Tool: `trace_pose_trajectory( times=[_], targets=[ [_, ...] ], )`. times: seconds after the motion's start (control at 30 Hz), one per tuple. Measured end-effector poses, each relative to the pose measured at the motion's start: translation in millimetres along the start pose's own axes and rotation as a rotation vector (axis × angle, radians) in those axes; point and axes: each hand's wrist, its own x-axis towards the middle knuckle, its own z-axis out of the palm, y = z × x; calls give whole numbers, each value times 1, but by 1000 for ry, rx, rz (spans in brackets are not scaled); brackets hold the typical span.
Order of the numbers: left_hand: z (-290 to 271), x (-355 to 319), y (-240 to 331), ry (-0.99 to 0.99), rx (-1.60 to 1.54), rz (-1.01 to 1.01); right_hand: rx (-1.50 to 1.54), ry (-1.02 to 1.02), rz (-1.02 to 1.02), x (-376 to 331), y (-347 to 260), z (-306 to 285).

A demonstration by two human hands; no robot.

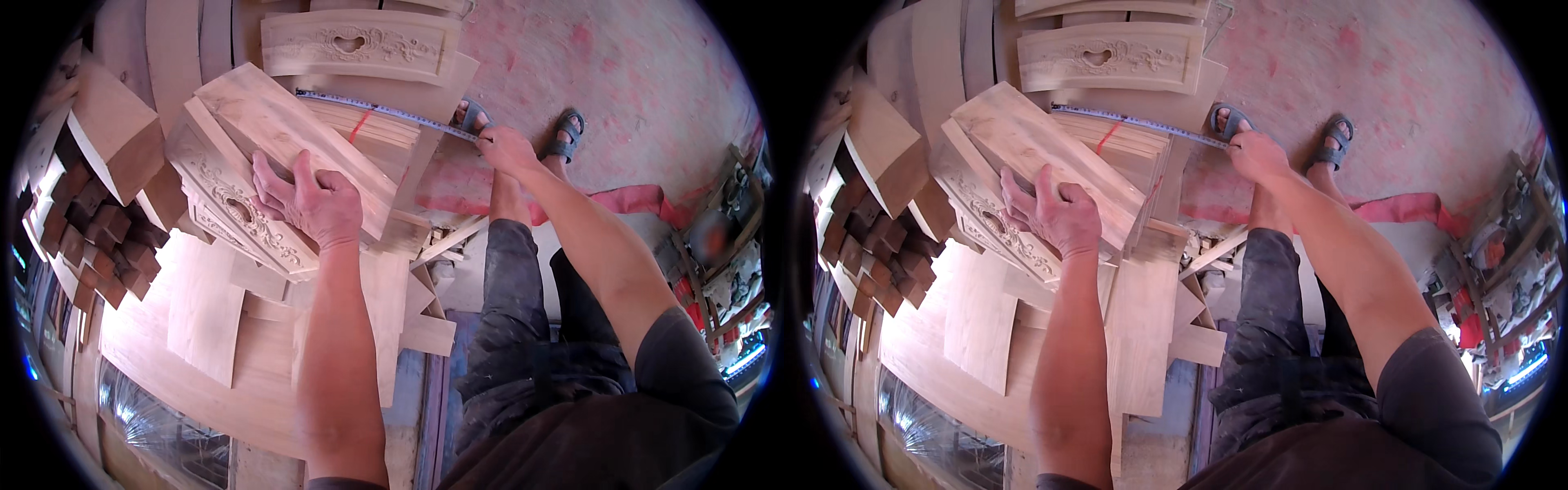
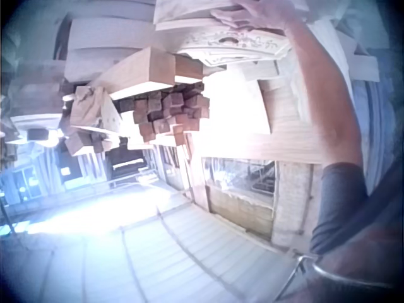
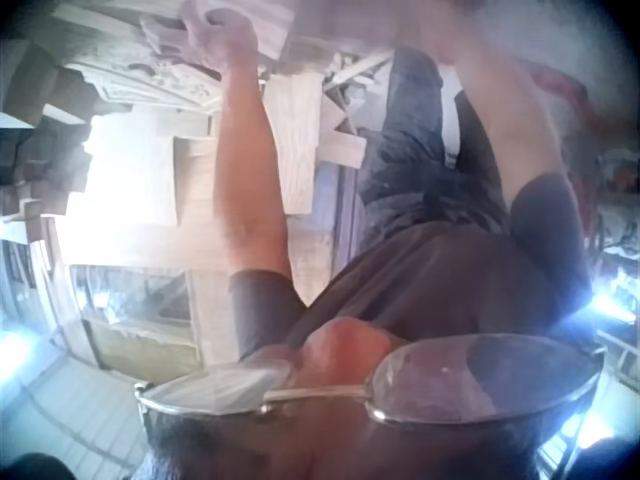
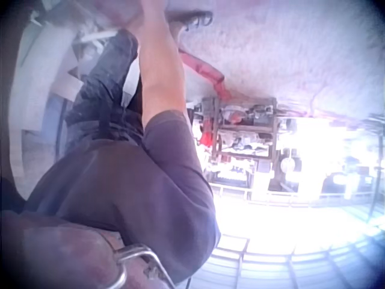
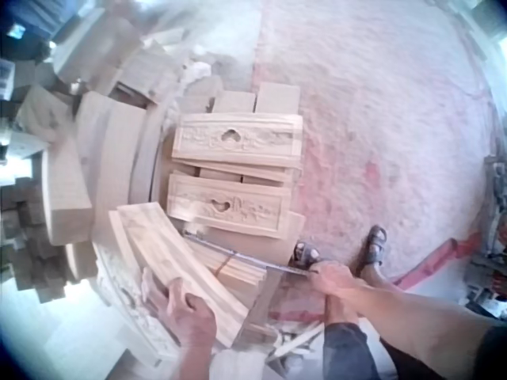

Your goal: The person adjusts a circular saw blade using a wrench, then walks to a pile of carved wooden pieces and measures them with a tape measure. The person handles the wood pieces and records measurements without cutting or further processing.

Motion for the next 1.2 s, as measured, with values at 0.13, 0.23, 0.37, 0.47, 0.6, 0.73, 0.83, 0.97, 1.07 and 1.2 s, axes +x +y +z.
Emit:
trace_pose_trajectory(
  times=[0.13, 0.23, 0.37, 0.47, 0.6, 0.73, 0.83, 0.97, 1.07, 1.2],
  targets=[
    [-5, 2, 4, -9, -22, -14, 19, -11, 0, -4, 6, -14],
    [-5, 2, 3, -2, -30, -8, 47, 50, -41, -10, 21, -20],
    [-3, -1, -1, 7, -27, -4, 92, 70, -31, -21, 54, -26],
    [-1, -1, -2, 10, -41, -10, 127, 160, -40, -29, 81, -21],
    [2, 0, -2, 41, -24, 6, 104, 126, 33, -50, 105, -28],
    [1, 0, -2, 37, -20, -1, 94, 72, 96, -69, 132, -37],
    [-1, 1, -3, 2, -8, -10, 155, 40, 107, -86, 164, -39],
    [-10, 3, 6, -155, 50, -68, 189, 107, 64, -129, 193, -50],
    [-23, 10, 3, -349, 59, -120, 200, 49, 78, -163, 208, -72],
    [-51, 26, 20, -493, -59, -268, 248, 47, 3, -209, 229, -103]
  ],
)
